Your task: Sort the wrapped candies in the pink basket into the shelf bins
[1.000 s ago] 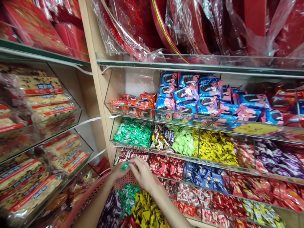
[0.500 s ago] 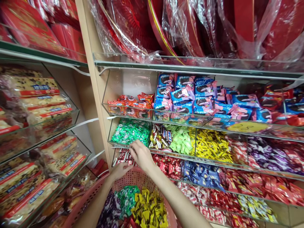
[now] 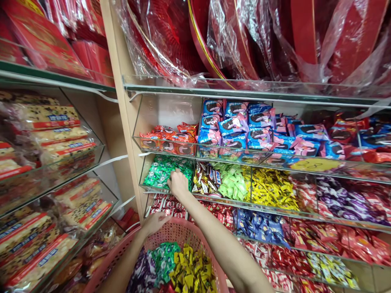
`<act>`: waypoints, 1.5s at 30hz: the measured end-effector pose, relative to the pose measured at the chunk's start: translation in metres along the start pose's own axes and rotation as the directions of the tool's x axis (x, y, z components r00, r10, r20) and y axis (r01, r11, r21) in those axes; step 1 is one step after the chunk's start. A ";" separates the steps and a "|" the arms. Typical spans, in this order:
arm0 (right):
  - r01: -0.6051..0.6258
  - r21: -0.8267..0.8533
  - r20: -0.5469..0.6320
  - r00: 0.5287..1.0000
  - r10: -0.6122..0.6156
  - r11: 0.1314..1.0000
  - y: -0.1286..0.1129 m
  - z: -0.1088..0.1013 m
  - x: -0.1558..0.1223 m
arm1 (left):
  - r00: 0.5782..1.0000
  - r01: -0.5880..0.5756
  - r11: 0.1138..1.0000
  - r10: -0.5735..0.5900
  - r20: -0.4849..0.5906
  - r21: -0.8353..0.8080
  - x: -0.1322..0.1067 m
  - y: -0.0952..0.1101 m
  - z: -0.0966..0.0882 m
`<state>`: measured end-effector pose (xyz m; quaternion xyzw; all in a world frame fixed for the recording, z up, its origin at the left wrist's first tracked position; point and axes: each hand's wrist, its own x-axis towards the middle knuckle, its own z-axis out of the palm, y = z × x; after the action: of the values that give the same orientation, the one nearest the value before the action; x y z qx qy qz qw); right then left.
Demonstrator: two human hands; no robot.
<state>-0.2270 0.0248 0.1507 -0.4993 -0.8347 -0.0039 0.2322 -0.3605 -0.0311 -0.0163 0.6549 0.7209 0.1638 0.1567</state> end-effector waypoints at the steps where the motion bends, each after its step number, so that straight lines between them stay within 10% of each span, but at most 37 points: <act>1: -0.009 0.011 -0.012 1.000 0.009 1.000 0.002 -0.001 0.000 | 1.000 -0.002 1.000 0.002 -0.001 0.000 0.001 -0.001 0.001; 10: 0.143 0.435 -0.359 0.933 0.026 0.889 0.012 -0.010 -0.008 | 1.000 -0.008 1.000 0.008 -0.013 -0.014 0.004 -0.007 0.006; 18: -0.053 0.991 0.027 0.979 0.200 0.126 0.007 -0.015 -0.039 | 1.000 -0.012 1.000 0.012 0.010 -0.012 0.002 -0.005 0.004; 32: -0.145 0.987 0.159 0.948 0.276 -0.069 0.021 -0.014 -0.064 | 0.999 -0.036 0.999 0.036 -0.005 -0.004 0.001 -0.004 0.003; 36: -0.060 0.998 0.060 0.972 0.228 -0.008 0.022 -0.014 -0.078 | 1.000 -0.009 1.000 0.009 0.011 -0.001 0.000 -0.001 0.000; 45: 0.290 0.766 -0.323 0.945 -0.047 0.574 0.023 -0.024 -0.122 | 1.000 -0.018 0.999 0.018 0.003 -0.031 0.003 -0.005 0.004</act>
<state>-0.1509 -0.0708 0.1194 -0.2523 -0.7503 0.2840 0.5411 -0.3629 -0.0284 -0.0224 0.6591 0.7121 0.1754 0.1663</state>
